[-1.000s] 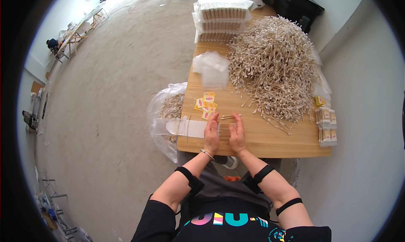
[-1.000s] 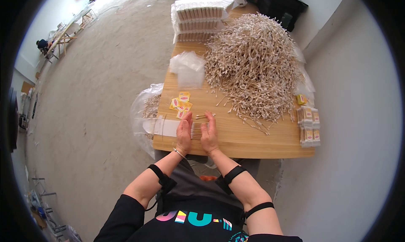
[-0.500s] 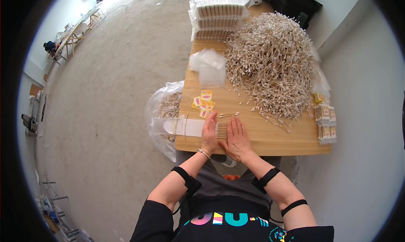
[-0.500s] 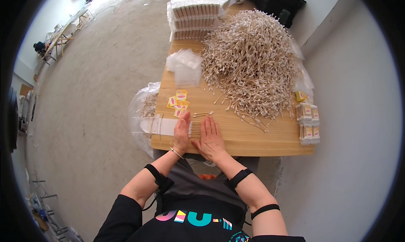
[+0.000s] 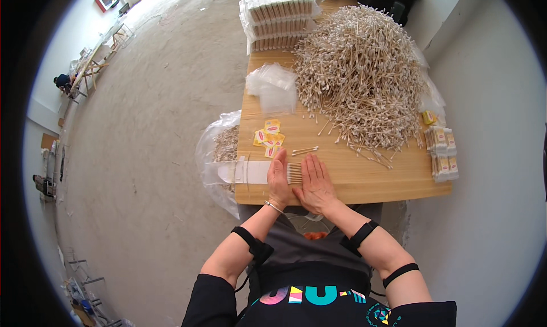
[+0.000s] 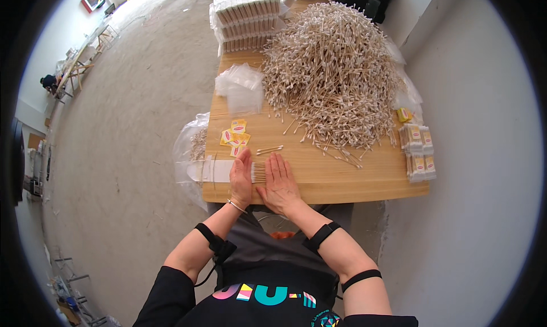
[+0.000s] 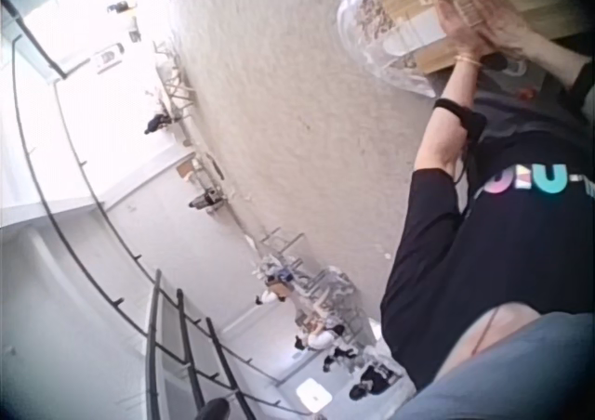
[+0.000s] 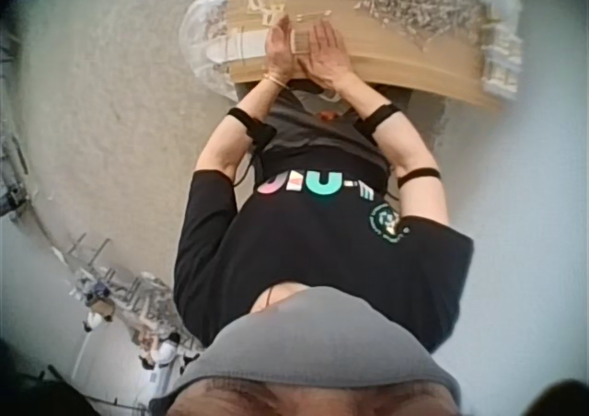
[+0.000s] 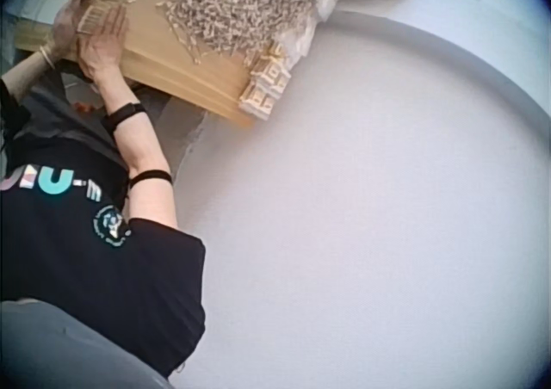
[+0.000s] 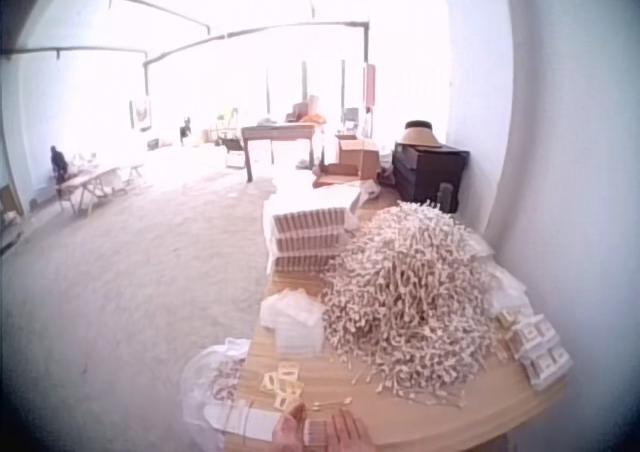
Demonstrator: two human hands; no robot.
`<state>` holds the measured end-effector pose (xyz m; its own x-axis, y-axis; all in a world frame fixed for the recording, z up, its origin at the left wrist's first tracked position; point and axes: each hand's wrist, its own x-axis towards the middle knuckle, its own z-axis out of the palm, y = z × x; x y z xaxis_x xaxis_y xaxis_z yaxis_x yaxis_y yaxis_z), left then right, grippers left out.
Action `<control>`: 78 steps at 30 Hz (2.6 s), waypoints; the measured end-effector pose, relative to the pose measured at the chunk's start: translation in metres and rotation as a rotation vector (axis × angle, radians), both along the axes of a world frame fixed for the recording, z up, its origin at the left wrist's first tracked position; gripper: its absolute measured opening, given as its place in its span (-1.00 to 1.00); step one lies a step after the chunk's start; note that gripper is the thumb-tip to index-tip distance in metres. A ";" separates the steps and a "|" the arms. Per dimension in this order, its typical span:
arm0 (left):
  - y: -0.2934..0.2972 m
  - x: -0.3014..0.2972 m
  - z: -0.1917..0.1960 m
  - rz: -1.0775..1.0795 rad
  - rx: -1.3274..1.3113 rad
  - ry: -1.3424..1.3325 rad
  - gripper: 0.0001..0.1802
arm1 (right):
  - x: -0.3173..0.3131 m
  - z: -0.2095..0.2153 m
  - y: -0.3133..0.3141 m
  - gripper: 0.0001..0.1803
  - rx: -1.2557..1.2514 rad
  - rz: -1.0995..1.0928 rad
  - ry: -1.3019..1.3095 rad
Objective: The person is counting cotton swabs, aligning them on the table, and placing them into small plastic bags.
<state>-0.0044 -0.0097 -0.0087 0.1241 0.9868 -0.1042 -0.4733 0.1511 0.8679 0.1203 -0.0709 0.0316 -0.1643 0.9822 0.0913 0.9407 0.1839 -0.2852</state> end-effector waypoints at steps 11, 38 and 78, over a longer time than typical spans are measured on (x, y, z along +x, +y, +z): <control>-0.026 -0.022 0.037 -0.050 0.565 0.898 -0.54 | -0.002 -0.003 0.001 0.02 -0.053 -0.025 -0.040; -0.048 -0.043 0.054 -0.423 0.814 1.442 -0.31 | -0.002 0.000 -0.001 0.09 0.005 0.016 -0.069; -0.034 -0.027 0.066 -0.462 0.665 1.480 -0.32 | -0.002 -0.004 -0.001 -0.09 0.056 0.003 -0.030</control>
<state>-0.0319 -0.0437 0.0572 0.5781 0.8160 0.0024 0.7240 -0.5143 0.4597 0.1179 -0.0716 0.0275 -0.1707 0.9751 0.1413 0.9481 0.2016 -0.2457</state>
